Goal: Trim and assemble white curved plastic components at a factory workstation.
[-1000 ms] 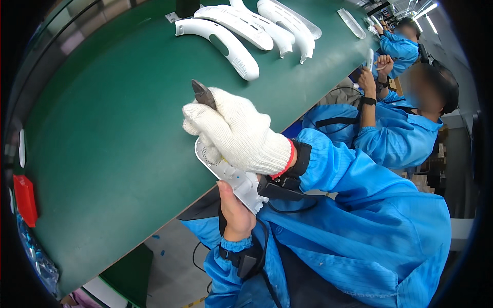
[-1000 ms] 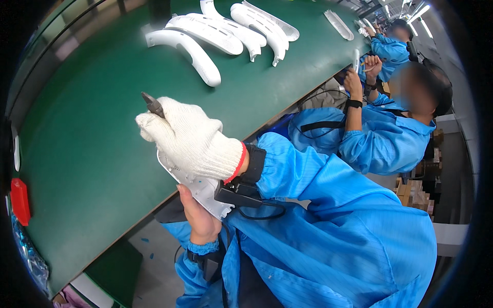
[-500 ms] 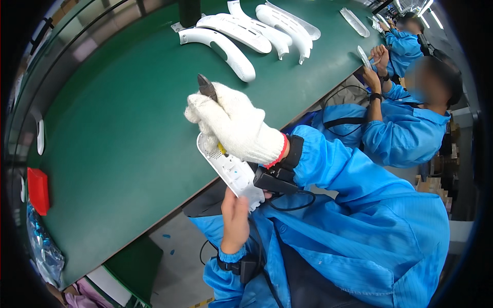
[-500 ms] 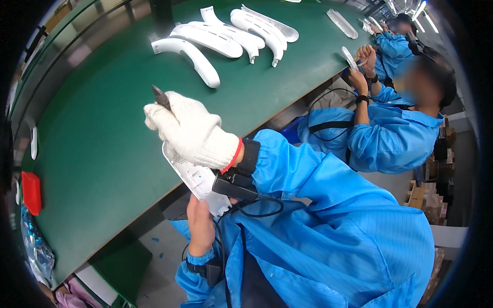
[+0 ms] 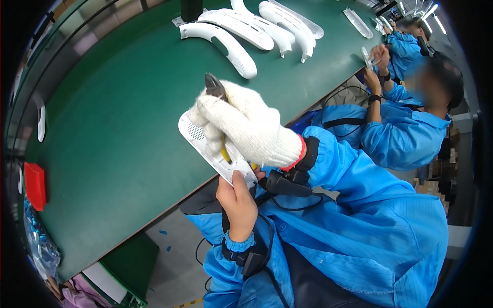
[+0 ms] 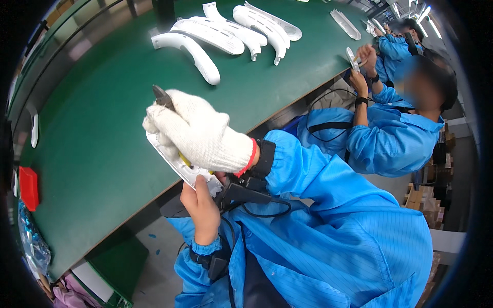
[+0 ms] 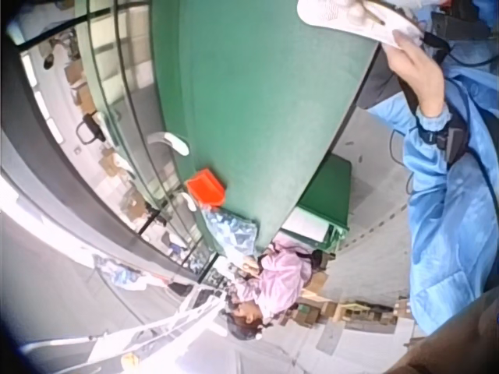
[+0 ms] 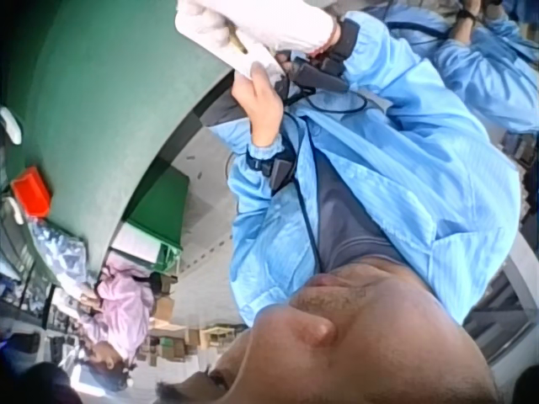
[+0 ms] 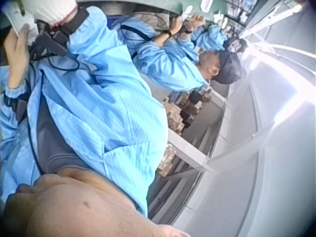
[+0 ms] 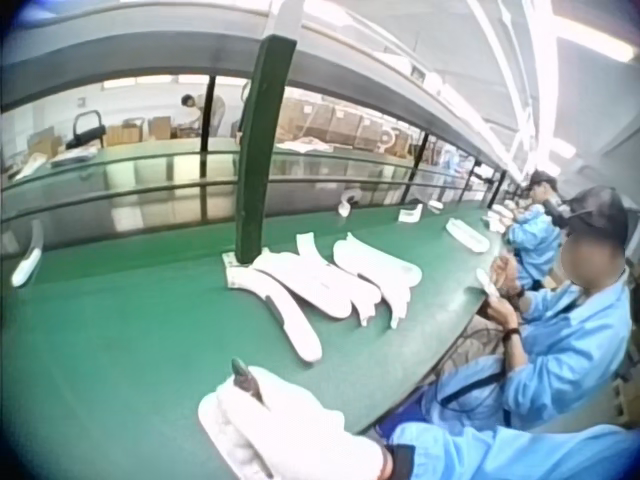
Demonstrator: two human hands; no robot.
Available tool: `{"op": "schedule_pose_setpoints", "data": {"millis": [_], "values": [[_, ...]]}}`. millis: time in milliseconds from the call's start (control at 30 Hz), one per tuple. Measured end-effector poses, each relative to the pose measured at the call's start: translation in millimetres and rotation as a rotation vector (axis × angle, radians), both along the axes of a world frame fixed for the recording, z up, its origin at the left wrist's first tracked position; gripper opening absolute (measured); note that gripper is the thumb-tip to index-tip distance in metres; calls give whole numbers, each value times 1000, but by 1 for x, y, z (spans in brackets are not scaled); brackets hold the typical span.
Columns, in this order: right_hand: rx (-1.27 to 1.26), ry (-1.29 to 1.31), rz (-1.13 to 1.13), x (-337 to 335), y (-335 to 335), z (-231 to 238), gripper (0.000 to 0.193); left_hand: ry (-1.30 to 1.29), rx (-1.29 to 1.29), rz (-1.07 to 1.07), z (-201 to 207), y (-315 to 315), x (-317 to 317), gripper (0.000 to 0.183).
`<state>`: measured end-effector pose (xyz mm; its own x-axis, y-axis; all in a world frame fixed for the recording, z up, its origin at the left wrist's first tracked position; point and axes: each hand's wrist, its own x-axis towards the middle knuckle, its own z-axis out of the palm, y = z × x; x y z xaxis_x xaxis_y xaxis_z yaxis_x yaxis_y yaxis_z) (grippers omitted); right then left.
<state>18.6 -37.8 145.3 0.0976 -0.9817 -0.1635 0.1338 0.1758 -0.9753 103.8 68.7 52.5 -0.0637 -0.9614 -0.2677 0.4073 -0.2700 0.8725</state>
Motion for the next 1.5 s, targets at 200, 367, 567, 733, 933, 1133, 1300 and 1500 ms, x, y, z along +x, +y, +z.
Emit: {"op": "schedule_pose_setpoints", "data": {"millis": [200,367,567,733,933,1133,1300,1500], "values": [[12,107,-13,9,6,-7,29,-169,-78,23,-3,1,3,26],[47,110,-33,13,8,-6,29,-232,-98,54,-4,0,2,23],[-34,313,-54,12,1,-12,31,-259,-114,59,1,-3,2,21],[-196,383,-136,14,-6,-22,32,-263,-103,70,-5,-2,0,21],[65,181,-101,10,-5,-10,32,-187,-68,63,0,-5,3,21],[-8,174,-88,7,3,-9,31,-175,-35,-26,-4,-4,6,25],[35,45,-61,-1,-9,-16,31,-66,-35,-46,0,-4,8,27],[66,52,35,-9,-7,-12,31,-160,30,-54,1,-4,5,28]]}}
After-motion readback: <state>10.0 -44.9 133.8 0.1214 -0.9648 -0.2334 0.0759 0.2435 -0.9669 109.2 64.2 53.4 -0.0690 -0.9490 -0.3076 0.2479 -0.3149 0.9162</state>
